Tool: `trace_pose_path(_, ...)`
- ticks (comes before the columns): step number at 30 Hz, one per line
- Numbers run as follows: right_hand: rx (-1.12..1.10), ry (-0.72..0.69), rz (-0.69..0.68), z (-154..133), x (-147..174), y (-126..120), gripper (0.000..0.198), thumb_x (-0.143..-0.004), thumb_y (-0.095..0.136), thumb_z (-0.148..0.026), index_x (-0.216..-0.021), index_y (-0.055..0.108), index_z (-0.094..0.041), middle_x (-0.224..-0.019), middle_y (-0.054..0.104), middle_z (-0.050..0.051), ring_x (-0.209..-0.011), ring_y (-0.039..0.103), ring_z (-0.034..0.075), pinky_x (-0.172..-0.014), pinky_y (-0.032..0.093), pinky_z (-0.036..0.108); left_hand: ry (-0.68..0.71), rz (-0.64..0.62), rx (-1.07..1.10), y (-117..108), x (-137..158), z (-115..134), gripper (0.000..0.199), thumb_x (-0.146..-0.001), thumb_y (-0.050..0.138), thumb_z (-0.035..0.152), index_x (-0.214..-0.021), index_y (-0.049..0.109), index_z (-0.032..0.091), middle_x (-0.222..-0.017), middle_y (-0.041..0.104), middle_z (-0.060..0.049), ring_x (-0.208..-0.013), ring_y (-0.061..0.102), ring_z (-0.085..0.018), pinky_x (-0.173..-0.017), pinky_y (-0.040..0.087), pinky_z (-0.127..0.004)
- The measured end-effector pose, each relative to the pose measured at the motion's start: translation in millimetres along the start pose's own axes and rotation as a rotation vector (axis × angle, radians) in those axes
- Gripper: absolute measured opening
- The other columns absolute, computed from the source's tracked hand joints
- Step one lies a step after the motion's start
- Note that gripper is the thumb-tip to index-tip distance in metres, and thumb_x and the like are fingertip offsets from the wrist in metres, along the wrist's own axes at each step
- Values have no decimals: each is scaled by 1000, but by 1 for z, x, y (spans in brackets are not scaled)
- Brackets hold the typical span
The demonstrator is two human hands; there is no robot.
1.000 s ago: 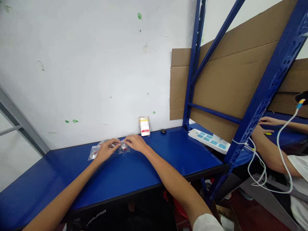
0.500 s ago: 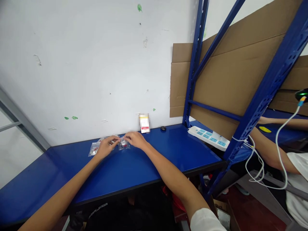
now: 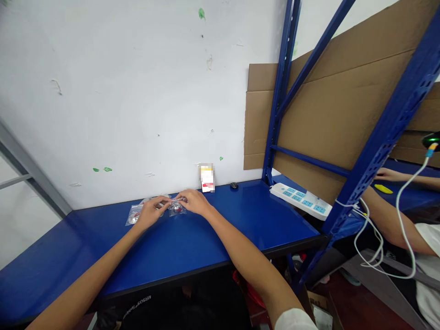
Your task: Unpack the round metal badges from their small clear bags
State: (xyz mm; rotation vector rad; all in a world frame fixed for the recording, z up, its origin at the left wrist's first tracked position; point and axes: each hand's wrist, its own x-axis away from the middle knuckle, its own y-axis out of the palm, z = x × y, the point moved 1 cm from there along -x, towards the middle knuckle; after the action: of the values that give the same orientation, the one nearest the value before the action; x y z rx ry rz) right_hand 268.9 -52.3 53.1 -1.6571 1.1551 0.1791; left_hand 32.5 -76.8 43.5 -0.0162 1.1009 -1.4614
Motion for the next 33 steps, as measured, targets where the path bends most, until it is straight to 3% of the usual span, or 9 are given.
trace_pose_path(10,-12,-5,2,5,0,3,17,-98,69,-15,-111,78,-21,-105,79,6,-92,70,17,-84,50,26,-1,8,-11,0,0,2,32,-100,63,51,-103,79,24,-104,81,-6,-89,74,-23,-74,60,-32)
trace_pose_path(33,-13,40,1,-3,0,-2,14,-99,68,-21,-108,79,-20,-101,79,5,-86,69,16,-80,49,25,17,9,-12,-1,-1,1,33,-100,62,51,-102,79,24,-104,80,-7,-90,73,-24,-73,59,-32)
